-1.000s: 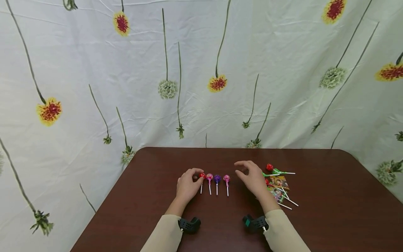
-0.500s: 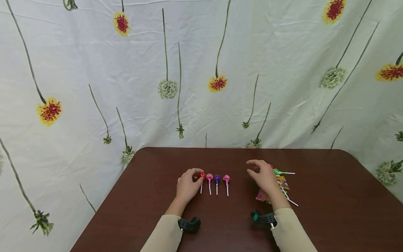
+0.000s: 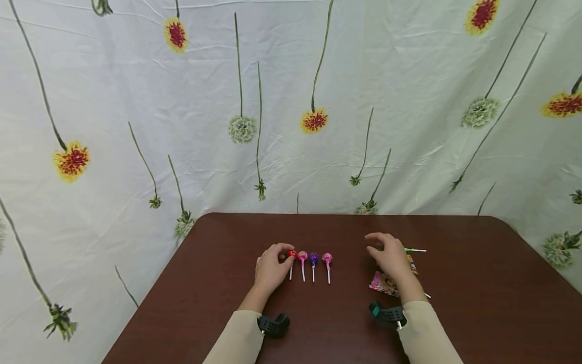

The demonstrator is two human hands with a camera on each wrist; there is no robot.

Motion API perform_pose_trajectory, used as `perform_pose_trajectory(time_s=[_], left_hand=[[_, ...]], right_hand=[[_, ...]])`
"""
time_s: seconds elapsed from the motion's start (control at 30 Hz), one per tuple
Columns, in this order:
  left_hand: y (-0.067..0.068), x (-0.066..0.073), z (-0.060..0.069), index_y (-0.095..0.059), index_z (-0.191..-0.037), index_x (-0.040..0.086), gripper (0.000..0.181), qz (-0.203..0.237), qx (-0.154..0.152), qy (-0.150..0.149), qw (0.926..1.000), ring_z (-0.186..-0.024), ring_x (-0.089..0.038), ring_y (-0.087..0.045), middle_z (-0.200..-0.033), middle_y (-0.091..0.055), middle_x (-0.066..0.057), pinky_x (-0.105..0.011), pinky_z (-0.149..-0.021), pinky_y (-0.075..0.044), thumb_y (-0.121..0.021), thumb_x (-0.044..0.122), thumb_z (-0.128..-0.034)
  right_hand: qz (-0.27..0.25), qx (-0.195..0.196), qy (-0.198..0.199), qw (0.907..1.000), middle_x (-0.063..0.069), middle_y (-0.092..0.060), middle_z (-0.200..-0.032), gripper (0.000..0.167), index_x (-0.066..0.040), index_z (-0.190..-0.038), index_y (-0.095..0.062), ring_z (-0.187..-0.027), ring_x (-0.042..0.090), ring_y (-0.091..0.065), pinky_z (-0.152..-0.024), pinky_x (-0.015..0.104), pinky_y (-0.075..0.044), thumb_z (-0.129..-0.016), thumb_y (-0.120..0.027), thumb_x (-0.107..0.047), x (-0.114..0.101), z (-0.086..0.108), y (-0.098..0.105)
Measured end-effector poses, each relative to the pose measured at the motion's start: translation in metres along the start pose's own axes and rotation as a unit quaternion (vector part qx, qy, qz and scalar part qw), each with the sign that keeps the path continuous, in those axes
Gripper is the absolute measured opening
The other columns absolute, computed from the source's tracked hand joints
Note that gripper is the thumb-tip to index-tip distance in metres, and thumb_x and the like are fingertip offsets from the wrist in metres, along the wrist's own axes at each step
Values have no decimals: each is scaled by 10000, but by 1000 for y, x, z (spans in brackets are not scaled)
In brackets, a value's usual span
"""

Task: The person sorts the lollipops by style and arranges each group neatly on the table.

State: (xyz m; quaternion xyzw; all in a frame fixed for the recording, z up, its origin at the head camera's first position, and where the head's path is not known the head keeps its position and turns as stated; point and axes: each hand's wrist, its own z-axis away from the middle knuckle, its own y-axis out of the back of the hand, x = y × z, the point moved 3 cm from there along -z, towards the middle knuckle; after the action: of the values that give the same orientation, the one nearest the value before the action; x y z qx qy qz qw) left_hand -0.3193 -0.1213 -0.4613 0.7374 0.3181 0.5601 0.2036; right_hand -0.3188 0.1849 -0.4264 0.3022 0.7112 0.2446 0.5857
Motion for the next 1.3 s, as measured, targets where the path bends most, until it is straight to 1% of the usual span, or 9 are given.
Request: perform_pose_trajectory(time_s=[0.1, 0.23, 0.37, 0.43, 0.63, 0.83, 1.03, 1.23, 1.3], left_hand=[[0, 0, 0, -728, -1103, 229, 196, 14, 4, -13, 10000, -965, -191, -644, -1073, -704, 1, -517, -974, -390, -712, 236, -907], [0, 0, 0, -728, -1102, 230, 196, 11, 6, -29, 10000, -965, -190, -648, -1074, -705, 2, -522, -976, -391, -711, 235, -907], [0, -1, 0, -728, -1102, 232, 196, 16, 1, -31, 10000, -965, -190, -649, -1077, -706, 3, -525, -980, -389, -711, 234, -907], [0, -1, -1, -729, -1102, 233, 196, 25, 0, -30, 10000, -967, -189, -650, -1080, -706, 4, -522, -978, -388, -710, 235, -907], [-1, -2, -2, -728, -1101, 236, 196, 1, 11, -43, 10000, -966, -186, -650, -1079, -706, 8, -507, -962, -391, -710, 238, -905], [-1, -1, -1, -729, -1100, 235, 197, 0, -3, -30, 10000, -962, -189, -646, -1064, -705, 9, -515, -967, -392, -710, 241, -905], [0, 0, 0, -728, -1101, 233, 194, 20, -25, 24, 10000, -966, -195, -642, -1053, -701, 7, -511, -966, -387, -707, 236, -909], [1, 2, 1, -726, -1105, 225, 193, 74, -44, 45, 10000, -972, -202, -632, -1053, -697, 1, -510, -969, -380, -701, 227, -914], [1, 2, 1, -726, -1106, 223, 193, 84, -50, 45, 9999, -971, -205, -630, -1051, -696, -2, -511, -970, -379, -700, 224, -914]], right_hand=[[15, -73, -33, 10000, 238, -574, -1334, 310, -75, -1270, -653, -1061, 383, -617, -869, 513, -520, -965, -631, -128, 4, 0, 1], [160, -147, -36, 9998, 234, -580, -1339, 312, -80, -1274, -651, -1139, 386, -593, -891, 525, -508, -967, -625, -131, 7, 0, 2], [342, -245, -63, 9991, 218, -615, -1302, 310, -91, -1267, -656, -901, 301, -643, -787, 454, -491, -960, -616, -113, 9, -1, 2], [430, -284, -56, 9987, 208, -638, -1282, 307, -95, -1256, -662, -837, 261, -631, -770, 445, -466, -953, -613, -105, 11, -1, 2], [500, -315, 35, 9982, 190, -670, -1265, 296, -85, -1227, -675, -997, 324, -633, -868, 537, -460, -937, -617, -102, 13, -3, 3], [459, -336, 12, 9984, 189, -677, -1256, 285, -72, -1220, -676, -1079, 366, -638, -906, 560, -466, -942, -620, -107, 14, -2, 2], [454, -367, -102, 9982, 183, -677, -1250, 278, -74, -1229, -671, -1020, 327, -652, -848, 530, -485, -958, -621, -103, 14, 0, 1], [373, -279, -141, 9988, 175, -676, -1260, 280, -85, -1238, -670, -831, 234, -630, -743, 406, -471, -964, -623, -122, 14, -1, 2], [329, -229, -94, 9992, 176, -674, -1267, 280, -85, -1242, -667, -854, 253, -634, -752, 410, -478, -969, -617, -128, 13, -1, 2]])
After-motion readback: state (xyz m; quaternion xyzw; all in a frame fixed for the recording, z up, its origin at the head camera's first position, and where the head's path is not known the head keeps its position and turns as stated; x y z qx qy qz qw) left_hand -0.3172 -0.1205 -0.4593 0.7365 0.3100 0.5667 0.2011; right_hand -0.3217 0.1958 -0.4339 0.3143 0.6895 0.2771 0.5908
